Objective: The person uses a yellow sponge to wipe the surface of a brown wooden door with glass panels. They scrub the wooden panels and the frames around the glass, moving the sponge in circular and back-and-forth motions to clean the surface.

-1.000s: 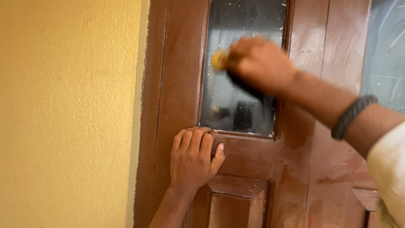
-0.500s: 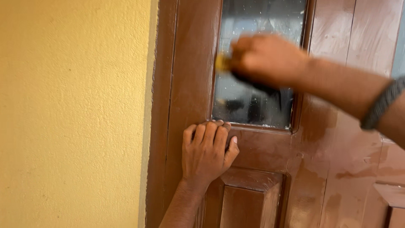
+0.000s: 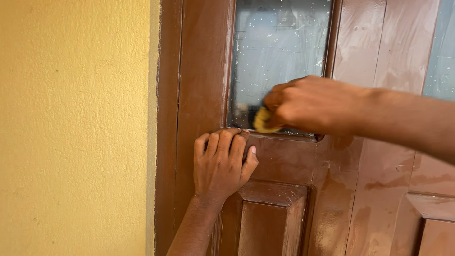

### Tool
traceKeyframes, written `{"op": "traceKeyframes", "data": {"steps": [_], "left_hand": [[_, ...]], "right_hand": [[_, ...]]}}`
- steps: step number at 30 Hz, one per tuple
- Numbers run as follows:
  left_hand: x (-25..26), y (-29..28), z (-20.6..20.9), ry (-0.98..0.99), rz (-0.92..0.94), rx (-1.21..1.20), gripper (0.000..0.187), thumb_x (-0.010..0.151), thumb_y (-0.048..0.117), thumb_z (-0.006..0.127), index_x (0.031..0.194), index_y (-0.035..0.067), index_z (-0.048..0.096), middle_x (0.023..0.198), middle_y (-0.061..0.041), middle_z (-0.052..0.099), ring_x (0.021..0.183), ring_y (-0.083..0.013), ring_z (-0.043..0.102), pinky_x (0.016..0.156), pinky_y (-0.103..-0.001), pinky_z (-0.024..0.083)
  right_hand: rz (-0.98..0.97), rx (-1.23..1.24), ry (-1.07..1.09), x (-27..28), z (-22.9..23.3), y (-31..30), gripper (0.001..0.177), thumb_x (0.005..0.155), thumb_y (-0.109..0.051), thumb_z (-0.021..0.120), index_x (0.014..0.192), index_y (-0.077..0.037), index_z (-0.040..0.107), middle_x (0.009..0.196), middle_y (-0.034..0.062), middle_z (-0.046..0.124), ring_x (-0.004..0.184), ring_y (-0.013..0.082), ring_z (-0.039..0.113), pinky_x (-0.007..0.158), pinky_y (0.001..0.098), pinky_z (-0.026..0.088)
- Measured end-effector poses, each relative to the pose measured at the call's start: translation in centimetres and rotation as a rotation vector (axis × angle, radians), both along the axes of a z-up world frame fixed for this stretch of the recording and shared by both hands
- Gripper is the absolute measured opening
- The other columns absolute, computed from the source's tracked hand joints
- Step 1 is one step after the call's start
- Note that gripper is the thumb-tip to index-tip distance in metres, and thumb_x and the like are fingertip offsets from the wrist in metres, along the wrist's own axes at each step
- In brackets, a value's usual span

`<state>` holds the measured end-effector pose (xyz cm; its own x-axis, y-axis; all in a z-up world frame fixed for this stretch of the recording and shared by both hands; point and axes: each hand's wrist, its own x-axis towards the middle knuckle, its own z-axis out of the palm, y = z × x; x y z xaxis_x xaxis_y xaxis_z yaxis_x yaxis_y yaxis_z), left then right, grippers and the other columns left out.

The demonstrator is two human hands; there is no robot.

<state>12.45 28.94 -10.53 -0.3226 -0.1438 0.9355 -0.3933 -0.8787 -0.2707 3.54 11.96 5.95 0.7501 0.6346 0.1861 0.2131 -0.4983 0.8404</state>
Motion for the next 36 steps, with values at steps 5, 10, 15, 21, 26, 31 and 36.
{"op": "traceKeyframes", "data": {"steps": [5,10,15,21,26,31,36], "left_hand": [[0.2,-0.2,-0.1,0.005,-0.019,-0.016,0.024,0.094,0.033,0.068,0.104,0.012,0.07,0.106,-0.003,0.065,0.096,-0.0196,0.06,0.089,-0.043,0.045],[-0.1,0.0,0.1,-0.009,-0.014,-0.006,0.024,0.094,0.033,0.069,0.104,0.011,0.07,0.107,-0.004,0.065,0.097,-0.0204,0.06,0.09,-0.043,0.045],[-0.4,0.1,0.3,-0.015,0.008,-0.005,0.024,0.094,0.034,0.069,0.103,0.011,0.069,0.107,-0.004,0.064,0.095,-0.0213,0.06,0.089,-0.043,0.045],[-0.1,-0.1,0.0,0.003,0.014,-0.005,0.025,0.095,0.033,0.069,0.107,0.011,0.07,0.109,-0.003,0.064,0.097,-0.0209,0.059,0.09,-0.043,0.044],[0.2,-0.1,-0.1,0.069,0.082,0.006,0.032,0.096,0.037,0.067,0.119,0.014,0.069,0.119,-0.003,0.063,0.11,-0.0198,0.059,0.098,-0.046,0.043],[0.7,-0.2,0.2,-0.02,0.185,0.244,0.057,0.101,0.05,0.062,0.149,0.02,0.056,0.145,-0.004,0.055,0.133,-0.0191,0.051,0.113,-0.045,0.038],[0.2,-0.2,0.6,0.146,0.143,0.286,0.056,0.1,0.052,0.062,0.145,0.019,0.06,0.131,-0.009,0.056,0.12,-0.0254,0.051,0.108,-0.048,0.038]], "right_hand": [[0.103,0.009,-0.027,-1.5,-0.1,-6.7,0.029,0.083,-0.021,0.071,0.111,-0.025,0.078,0.105,0.0006,0.073,0.088,0.0189,0.069,0.07,0.0319,0.062],[0.357,-0.206,-0.307,1.9,-1.6,-7.2,0.042,0.074,0.002,0.07,0.11,-0.019,0.075,0.12,0.0058,0.07,0.105,0.0227,0.067,0.088,0.0347,0.062],[0.579,-0.209,-0.382,2.5,-2.1,-3.8,0.027,0.084,-0.002,0.073,0.109,-0.011,0.075,0.1,0.0045,0.071,0.095,0.0215,0.07,0.078,0.0326,0.062],[0.378,0.025,-0.667,-2.2,5.3,-6.8,0.019,0.095,-0.019,0.069,0.111,-0.012,0.077,0.097,0.0103,0.076,0.077,0.023,0.071,0.066,0.0349,0.059],[0.582,-0.026,-0.49,-2.5,0.0,-11.7,0.033,0.088,-0.015,0.071,0.12,-0.006,0.071,0.104,0.0121,0.074,0.092,0.0246,0.07,0.08,0.0398,0.062],[0.659,-0.187,-0.46,-2.7,-4.3,-15.5,0.052,0.077,0.006,0.069,0.125,-0.014,0.071,0.109,0.0094,0.075,0.084,0.0183,0.07,0.074,0.0292,0.061],[0.469,0.182,-0.782,-4.8,-3.1,-17.3,0.021,0.093,-0.011,0.078,0.114,-0.01,0.079,0.095,0.0063,0.074,0.08,0.0196,0.069,0.068,0.0323,0.057]]}}
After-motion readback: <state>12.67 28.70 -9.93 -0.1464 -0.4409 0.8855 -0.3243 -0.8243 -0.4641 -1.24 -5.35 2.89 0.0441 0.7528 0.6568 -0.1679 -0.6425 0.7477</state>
